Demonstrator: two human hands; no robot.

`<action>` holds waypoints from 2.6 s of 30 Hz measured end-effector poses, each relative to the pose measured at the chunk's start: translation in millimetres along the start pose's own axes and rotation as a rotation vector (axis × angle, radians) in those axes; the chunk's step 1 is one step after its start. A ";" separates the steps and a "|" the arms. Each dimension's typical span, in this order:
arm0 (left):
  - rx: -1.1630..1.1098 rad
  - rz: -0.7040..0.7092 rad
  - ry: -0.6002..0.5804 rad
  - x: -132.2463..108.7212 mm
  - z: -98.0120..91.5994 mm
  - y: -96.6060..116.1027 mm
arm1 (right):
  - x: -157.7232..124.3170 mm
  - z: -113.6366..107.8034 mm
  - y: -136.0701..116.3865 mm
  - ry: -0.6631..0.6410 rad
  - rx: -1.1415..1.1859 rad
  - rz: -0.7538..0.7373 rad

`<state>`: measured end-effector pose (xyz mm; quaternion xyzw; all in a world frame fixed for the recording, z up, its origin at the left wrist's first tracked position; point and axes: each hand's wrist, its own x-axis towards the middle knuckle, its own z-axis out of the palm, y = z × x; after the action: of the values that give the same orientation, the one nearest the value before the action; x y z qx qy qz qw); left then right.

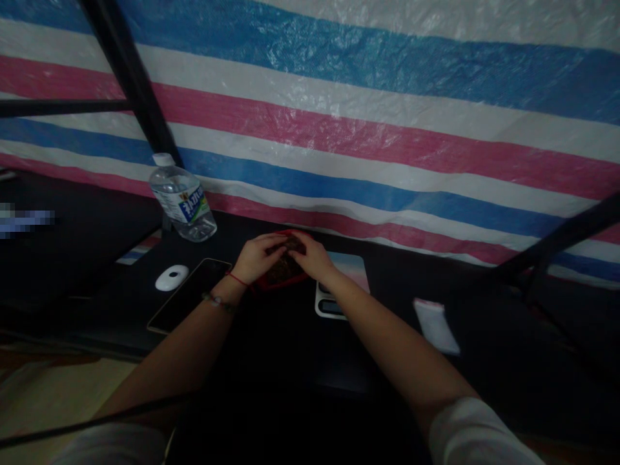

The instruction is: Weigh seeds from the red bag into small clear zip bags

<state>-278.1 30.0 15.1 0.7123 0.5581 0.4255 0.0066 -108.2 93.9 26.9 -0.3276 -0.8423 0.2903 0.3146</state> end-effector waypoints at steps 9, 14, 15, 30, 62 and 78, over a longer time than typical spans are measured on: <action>0.007 -0.028 -0.048 0.9 -2.5 7.8 | -3.2 1.5 -4.3 0.045 0.067 0.025; -0.001 -0.021 -0.025 1.0 -2.4 7.3 | -3.6 -0.2 -7.5 0.056 0.062 0.027; -0.004 -0.019 -0.020 0.9 -2.5 7.1 | -3.8 -0.6 -8.5 0.059 0.056 0.027; -0.012 -0.029 0.028 0.8 -2.9 9.8 | -3.8 -1.1 -8.0 0.045 0.075 -0.041; -0.286 -0.041 -0.080 -1.9 3.7 16.6 | -18.2 -25.7 -4.8 0.093 0.085 -0.052; 0.238 -0.010 -0.284 1.4 3.7 1.7 | -88.4 -101.0 92.4 0.282 -0.013 0.159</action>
<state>-274.4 32.2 14.4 0.7582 0.6016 0.2515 0.0033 50.6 114.6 -3.4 -0.4330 -0.7630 0.2600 0.4035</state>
